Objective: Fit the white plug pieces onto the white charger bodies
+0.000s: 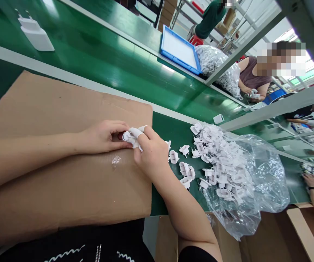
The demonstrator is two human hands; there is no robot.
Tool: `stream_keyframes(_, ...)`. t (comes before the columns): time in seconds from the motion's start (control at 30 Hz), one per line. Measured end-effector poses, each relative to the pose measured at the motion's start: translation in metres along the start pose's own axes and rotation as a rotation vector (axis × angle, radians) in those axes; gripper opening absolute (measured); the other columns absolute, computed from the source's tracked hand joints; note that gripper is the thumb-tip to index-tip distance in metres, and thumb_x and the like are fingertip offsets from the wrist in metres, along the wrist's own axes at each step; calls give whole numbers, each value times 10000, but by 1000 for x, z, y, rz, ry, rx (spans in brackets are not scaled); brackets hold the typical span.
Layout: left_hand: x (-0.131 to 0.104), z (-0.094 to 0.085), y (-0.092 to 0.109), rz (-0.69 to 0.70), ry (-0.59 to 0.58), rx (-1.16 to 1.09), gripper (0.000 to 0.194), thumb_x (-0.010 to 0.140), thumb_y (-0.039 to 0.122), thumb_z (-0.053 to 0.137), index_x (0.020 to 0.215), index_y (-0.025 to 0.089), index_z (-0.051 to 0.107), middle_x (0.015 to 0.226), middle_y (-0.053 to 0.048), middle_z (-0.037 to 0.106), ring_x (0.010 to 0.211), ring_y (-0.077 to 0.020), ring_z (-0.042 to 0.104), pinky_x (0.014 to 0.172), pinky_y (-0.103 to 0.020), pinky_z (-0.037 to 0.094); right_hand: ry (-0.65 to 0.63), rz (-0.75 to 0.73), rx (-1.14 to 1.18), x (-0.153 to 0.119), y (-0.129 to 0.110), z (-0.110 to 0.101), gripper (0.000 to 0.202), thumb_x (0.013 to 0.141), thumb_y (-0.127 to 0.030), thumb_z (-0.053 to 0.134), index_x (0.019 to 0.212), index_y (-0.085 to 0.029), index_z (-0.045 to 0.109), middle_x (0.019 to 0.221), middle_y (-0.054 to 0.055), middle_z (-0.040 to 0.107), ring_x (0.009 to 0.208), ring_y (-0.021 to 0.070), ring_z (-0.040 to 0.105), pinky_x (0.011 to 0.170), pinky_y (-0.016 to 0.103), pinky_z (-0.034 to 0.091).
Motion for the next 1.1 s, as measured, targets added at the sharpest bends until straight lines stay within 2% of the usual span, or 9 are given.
stream_keyframes(0.2,0,0,0,1,-8,-4,277,829,480,652,779,208,645,786,-12,587,679,-158,539,596,-283,385,-100,-18,-20,3,0,3,391,865,-125,513,1209,-228,667,1066,78,631,919,194,609,747,269,449)
stream_keyframes(0.37,-2,1,1,59,29,66,236,852,443,629,880,209,645,803,-10,611,710,-166,564,625,-282,395,-103,-27,-123,9,-5,2,195,855,-147,513,943,-206,676,909,62,601,769,174,554,629,267,367)
stream_keyframes(0.47,-4,4,5,124,52,240,272,901,424,556,1041,204,634,891,-41,642,806,-200,603,665,-295,412,-101,-43,-148,12,-8,0,148,817,-127,514,852,-203,635,842,44,559,720,165,516,591,267,315)
stream_keyframes(0.6,-4,11,6,95,30,601,416,949,522,470,1006,148,644,937,-126,639,866,-266,612,616,-325,380,-125,18,-77,15,-4,1,133,764,-117,526,820,-203,611,837,32,535,671,153,475,551,266,266)
stream_keyframes(0.73,-6,12,6,47,15,733,504,956,581,424,995,131,647,915,-157,638,857,-296,617,584,-337,355,-103,101,97,14,2,8,232,754,-109,538,930,-198,658,833,25,533,662,150,477,570,257,318)
stream_keyframes(0.83,-7,10,8,58,38,635,442,956,554,439,1008,161,633,957,-135,652,884,-286,626,598,-332,355,-43,136,239,11,11,8,346,794,-125,549,1110,-195,671,839,21,558,692,151,506,612,255,378)
stream_keyframes(0.93,-2,6,6,46,-16,464,393,945,570,461,905,206,602,885,-63,653,806,-233,624,602,-313,353,-71,173,305,8,29,-4,528,842,-208,588,1368,-237,549,937,21,623,682,143,516,636,260,417)
stream_keyframes(1.0,9,-4,1,1,-34,435,414,927,604,474,821,214,563,808,-38,636,743,-215,607,593,-310,339,-87,214,204,3,46,-22,569,848,-256,609,1410,-260,524,1046,42,637,668,140,519,627,272,418)
stream_keyframes(1.1,38,-33,-12,-104,36,523,430,914,626,467,803,217,537,799,-52,632,733,-228,596,592,-315,321,-180,321,-107,-9,76,-43,464,802,-228,626,1263,-246,663,1111,74,634,711,162,566,587,278,377)
Point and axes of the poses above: each hand's wrist, its own x-axis towards the middle knuckle, its own z-axis out of the palm, y = z × x, the point moved 7 cm from there along x, towards the middle knuckle
